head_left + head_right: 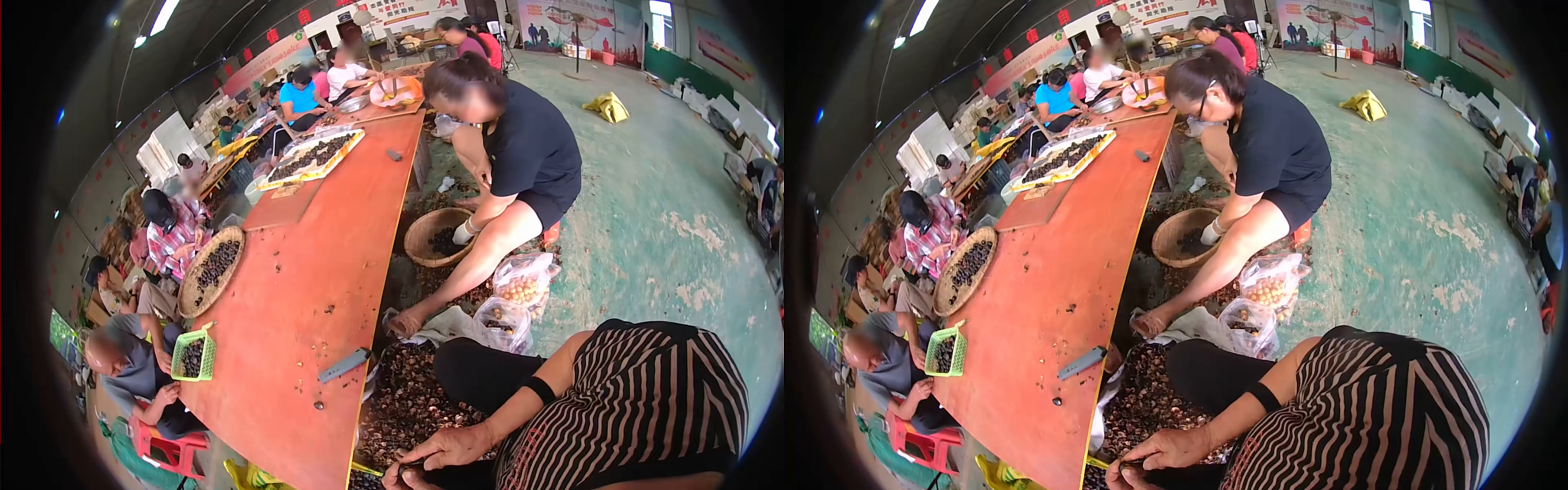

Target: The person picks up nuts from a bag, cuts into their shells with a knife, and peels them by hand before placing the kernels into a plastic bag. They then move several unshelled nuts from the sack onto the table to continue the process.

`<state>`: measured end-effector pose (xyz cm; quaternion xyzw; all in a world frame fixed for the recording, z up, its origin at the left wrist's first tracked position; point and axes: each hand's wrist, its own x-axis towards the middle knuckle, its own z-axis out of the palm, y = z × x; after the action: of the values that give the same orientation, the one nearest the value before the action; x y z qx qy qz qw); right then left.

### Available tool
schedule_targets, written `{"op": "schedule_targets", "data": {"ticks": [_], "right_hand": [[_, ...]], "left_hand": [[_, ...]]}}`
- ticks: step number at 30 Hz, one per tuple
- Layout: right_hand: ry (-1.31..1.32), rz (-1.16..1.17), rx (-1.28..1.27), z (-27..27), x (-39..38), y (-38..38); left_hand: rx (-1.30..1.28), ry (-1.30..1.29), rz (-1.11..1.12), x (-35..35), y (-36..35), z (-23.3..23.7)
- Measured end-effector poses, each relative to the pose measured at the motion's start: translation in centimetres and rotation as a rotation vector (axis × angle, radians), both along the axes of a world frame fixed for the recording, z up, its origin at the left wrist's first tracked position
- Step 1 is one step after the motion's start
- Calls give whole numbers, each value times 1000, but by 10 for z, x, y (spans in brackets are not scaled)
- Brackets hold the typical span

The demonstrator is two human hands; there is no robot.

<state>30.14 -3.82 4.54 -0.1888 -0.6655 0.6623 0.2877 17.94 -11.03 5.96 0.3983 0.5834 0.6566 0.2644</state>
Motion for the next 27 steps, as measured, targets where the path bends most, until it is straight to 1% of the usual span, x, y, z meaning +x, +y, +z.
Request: {"op": "schedule_targets", "data": {"ticks": [1, 2, 3, 4, 5, 6, 7, 8, 9, 10, 11, 12, 14, 15, 16, 18, 19, 21, 22, 24, 27], "right_hand": [[70, -22, -36, -3, -1, -3], [76, -21, -33, -9, -4, -3], [4, -55, -69, -20, -6, 2], [-68, -87, -106, -32, -4, 11], [-199, 8, -230, -46, 0, 25], [-156, -39, -247, -44, 4, 24], [-147, 12, -271, -24, 11, 25], [-139, 57, -300, -2, 17, 20], [-139, 66, -295, 2, 18, 16], [-84, 114, -316, 5, 20, 13], [-24, 162, -337, 8, 19, 10], [-22, 168, -333, 15, 20, 8], [11, 197, -344, 25, 21, 5], [86, 197, -331, 24, 18, 5], [86, 202, -329, 24, 19, 5], [11, 212, -419, 30, 25, 4], [12, 219, -419, 33, 26, 3], [41, 169, -370, 37, 26, 3], [41, 172, -370, 34, 26, 4], [61, 209, -488, 30, 26, 3], [95, 238, -497, 33, 25, 1]], "left_hand": [[-32, -1, 9, 1, -1, 0], [-63, -1, 19, 2, -2, 0], [-82, -100, -41, 9, -7, 6], [-13, 152, -204, 9, -8, 3], [-51, 140, -221, 14, -8, 3], [-85, 133, -230, 18, -6, 5], [-93, -28, -131, 20, -4, 7], [-99, -56, -67, 16, -2, 4], [-89, -166, -58, 17, -2, 9], [-78, -277, -53, 17, -3, 14], [-81, -278, -65, 17, -4, 15], [-77, -275, -60, 17, -2, 13], [-80, -24, -30, 13, 0, 9], [-109, -214, -45, 20, -1, 17], [-106, -213, -41, 22, -1, 20], [-119, -218, -70, 24, -3, 23], [-119, -215, -63, 24, -5, 23], [-90, -98, -86, 24, -4, 23], [-90, -98, -84, 23, -4, 22], [-68, -128, -84, 23, -3, 19], [-60, -77, -69, 22, -2, 16]]}}
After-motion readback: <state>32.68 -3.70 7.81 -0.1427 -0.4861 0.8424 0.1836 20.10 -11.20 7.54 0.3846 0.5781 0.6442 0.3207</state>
